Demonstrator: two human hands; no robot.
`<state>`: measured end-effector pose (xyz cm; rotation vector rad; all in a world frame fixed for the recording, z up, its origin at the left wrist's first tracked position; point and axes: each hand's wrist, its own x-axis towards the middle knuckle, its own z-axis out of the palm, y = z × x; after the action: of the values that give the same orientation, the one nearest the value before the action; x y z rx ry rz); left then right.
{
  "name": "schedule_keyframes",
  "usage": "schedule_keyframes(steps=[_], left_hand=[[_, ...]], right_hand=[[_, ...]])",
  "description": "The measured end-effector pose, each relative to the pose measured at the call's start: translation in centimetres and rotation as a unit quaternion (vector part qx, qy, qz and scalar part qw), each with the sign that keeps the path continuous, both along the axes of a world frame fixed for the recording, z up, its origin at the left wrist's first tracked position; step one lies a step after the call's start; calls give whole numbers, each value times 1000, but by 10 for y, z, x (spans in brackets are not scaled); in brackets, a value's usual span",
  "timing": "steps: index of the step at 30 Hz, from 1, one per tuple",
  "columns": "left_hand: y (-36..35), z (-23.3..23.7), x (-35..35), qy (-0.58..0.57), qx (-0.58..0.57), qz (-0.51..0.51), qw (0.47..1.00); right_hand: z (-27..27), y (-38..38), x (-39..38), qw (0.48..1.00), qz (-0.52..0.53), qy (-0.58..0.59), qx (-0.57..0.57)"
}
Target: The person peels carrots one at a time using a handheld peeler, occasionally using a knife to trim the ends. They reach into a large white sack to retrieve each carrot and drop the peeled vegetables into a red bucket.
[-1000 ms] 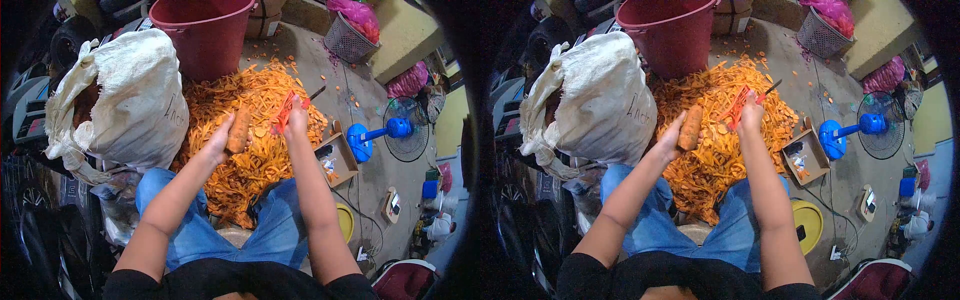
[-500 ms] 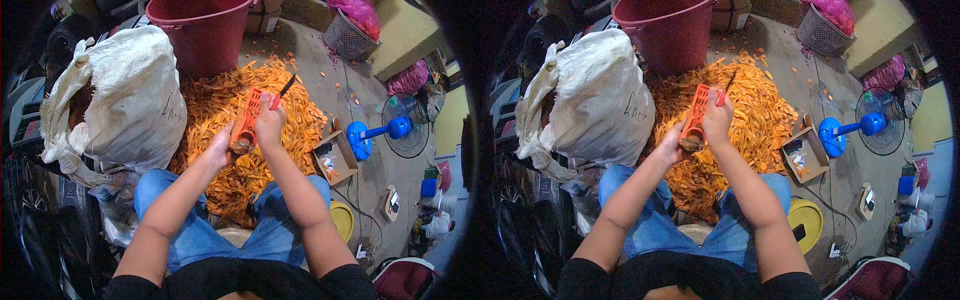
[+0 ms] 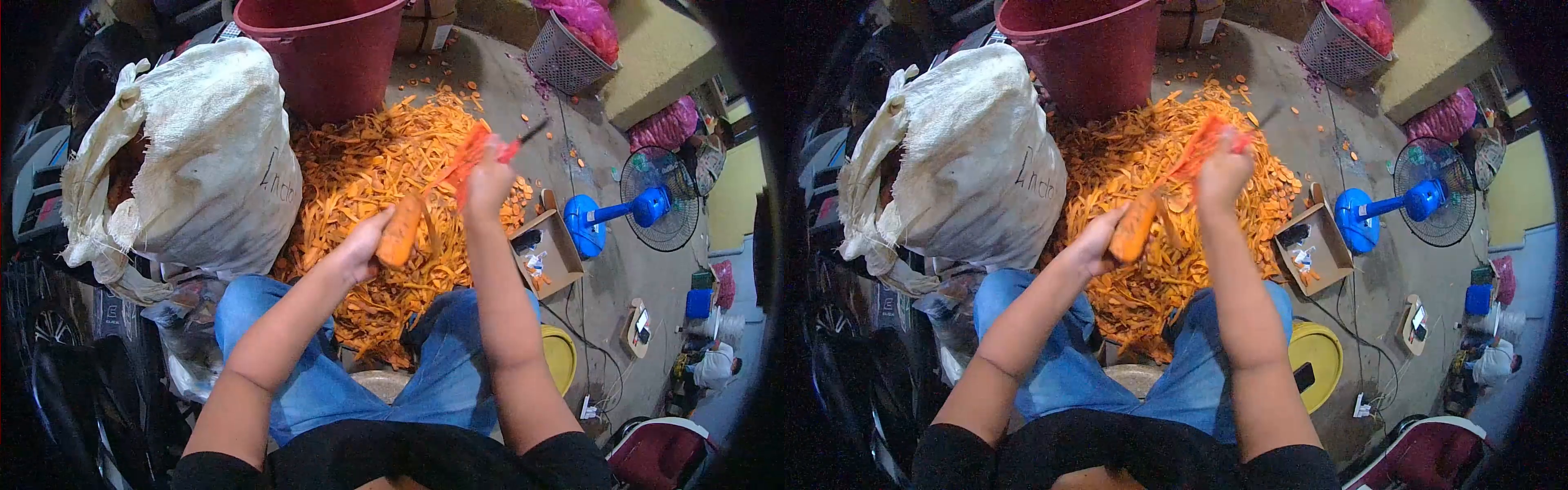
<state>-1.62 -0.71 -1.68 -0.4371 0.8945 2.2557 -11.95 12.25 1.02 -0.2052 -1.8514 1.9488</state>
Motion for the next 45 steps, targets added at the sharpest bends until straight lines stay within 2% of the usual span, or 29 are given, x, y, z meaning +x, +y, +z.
schedule_keyframes(steps=[1, 2, 3, 4, 6, 7, 9, 11, 12, 14, 15, 17, 18, 20, 21, 23, 25, 26, 28, 29, 30, 32, 34, 35, 39, 42, 44, 45], left_hand=[[-1, -6, -5, 0, 2, 54, 999], [-2, -8, -7, 0, 3, 107, 994], [-2, -8, -7, 0, 3, 106, 994], [-2, -8, -5, 14, -31, 94, 995], [-2, -6, -1, 40, -98, 73, 992], [-3, 12, 0, 49, -191, 17, 980], [3, 29, 9, 41, -155, 14, 987], [8, 30, 14, 2, -98, 3, 995], [8, 28, 13, 2, -96, 0, 995], [1, 22, 7, -18, -64, 20, 998], [-2, 7, 2, 10, -21, 39, 999], [-3, 11, -3, 3, -38, 64, 997], [-2, 15, -4, -4, -55, 85, 995], [0, 15, -2, -2, -85, 100, 991], [0, 7, -1, 22, -108, 60, 992], [-3, 9, 3, 97, -121, -36, 987], [4, 26, 11, 75, -109, -35, 991], [7, 32, 13, 54, -97, -33, 993], [4, 30, 8, 36, -78, -21, 996], [1, 23, 4, 16, -69, 7, 997], [-3, 15, 0, -6, -61, 35, 998], [-9, 0, -9, 11, -31, 31, 999], [-9, -1, -13, 34, -2, 96, 995], [-6, 5, -13, -13, -16, 144, 989], [3, 16, -4, 2, -75, 126, 989], [-3, 15, -10, 49, -87, 75, 992], [-5, 11, -10, 68, -81, 63, 992], [-4, 8, -8, 72, -120, 39, 989]], right_hand=[[1, -13, 15, 998, 48, 46, 23], [-8, -25, 28, 993, 69, 33, 95], [-13, -33, 37, 982, 88, 20, 167], [-12, -35, 39, 982, 87, 20, 167], [-8, -37, 41, 964, 113, 12, 239], [-16, -35, 26, 974, 48, 26, 222], [-29, -10, -15, 988, -46, 84, 123], [-22, 23, -29, 982, -102, -79, 135], [-16, 22, -25, 982, -105, -80, 137], [-4, 8, -9, 997, -47, -35, 53], [-4, -4, 4, 998, 6, -3, 65], [-10, -29, 31, 992, 101, 23, 71], [-10, -34, 39, 992, 102, 23, 71], [-6, -39, 46, 967, 142, 4, 210], [-5, -38, 39, 964, 86, 17, 252], [-25, -16, -2, 977, -15, 53, 206], [-23, 15, -26, 979, -100, 14, 180], [-23, 23, -27, 978, -104, 12, 181], [-12, 28, -26, 988, -85, -110, 61], [-12, 19, -20, 999, -39, -23, 17], [-7, 7, -8, 999, -37, -23, 17], [1, -18, 17, 992, 50, -13, 114], [-2, -37, 34, 990, 90, 6, 112], [-4, -42, 39, 985, 127, 22, 110], [-9, -42, 39, 978, 100, 19, 183], [-12, -36, 28, 981, 89, 12, 172], [-15, -37, 21, 984, 74, 53, 153], [-16, -32, 12, 978, -5, 77, 194]])
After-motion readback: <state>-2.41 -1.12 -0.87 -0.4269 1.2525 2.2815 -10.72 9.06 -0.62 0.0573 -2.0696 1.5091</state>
